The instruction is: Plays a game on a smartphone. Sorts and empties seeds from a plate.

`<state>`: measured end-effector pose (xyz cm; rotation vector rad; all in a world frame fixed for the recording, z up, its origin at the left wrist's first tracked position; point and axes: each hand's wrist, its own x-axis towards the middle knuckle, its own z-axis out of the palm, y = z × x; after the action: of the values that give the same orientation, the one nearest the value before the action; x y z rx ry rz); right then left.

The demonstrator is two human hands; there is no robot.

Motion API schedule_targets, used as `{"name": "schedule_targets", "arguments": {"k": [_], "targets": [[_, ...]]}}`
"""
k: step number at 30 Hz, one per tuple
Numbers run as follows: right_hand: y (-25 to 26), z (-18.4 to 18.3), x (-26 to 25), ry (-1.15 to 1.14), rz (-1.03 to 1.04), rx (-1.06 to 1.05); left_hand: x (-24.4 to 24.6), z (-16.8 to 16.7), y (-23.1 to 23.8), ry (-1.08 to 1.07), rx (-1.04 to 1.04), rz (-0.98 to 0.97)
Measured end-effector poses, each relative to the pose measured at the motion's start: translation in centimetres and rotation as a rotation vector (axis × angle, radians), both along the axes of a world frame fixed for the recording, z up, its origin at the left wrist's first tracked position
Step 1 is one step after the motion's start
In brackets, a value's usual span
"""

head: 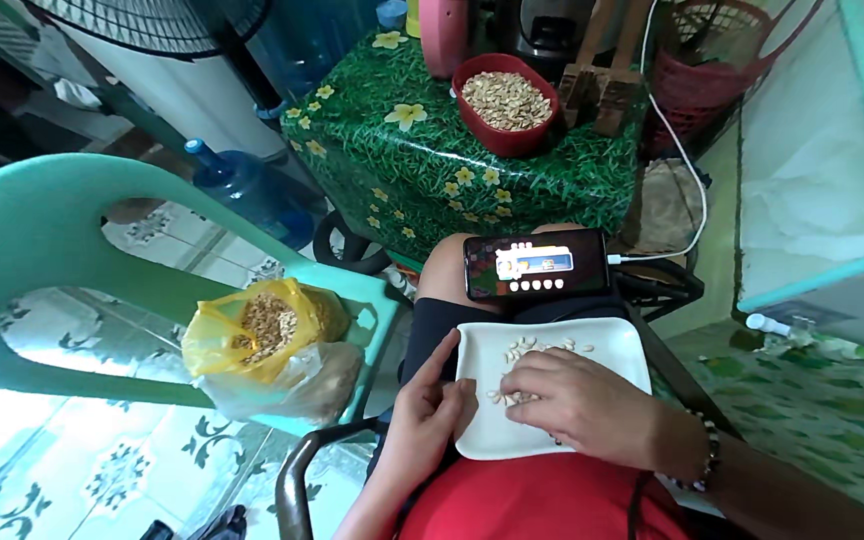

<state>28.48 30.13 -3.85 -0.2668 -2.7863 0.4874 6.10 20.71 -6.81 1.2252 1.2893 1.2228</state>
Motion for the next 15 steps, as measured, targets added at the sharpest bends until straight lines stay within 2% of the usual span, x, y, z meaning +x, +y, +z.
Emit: {"name": "schedule_targets", "arguments": {"k": [9,11,15], "targets": [[2.7,1.1,4.1,0.195,-0.096,-0.172,0.0,0.1,0.0,0.013,-0.012,0.009],[3.1,1.9,5.1,0.139,-0.119,-0.195,0.0,0.1,0.0,0.012,-0.017,0.008],[3.3,3.1,6.6,-0.126,-0.199,-0.220,0.0,0.0,0.0,-0.005,-0.016,0.010]]}}
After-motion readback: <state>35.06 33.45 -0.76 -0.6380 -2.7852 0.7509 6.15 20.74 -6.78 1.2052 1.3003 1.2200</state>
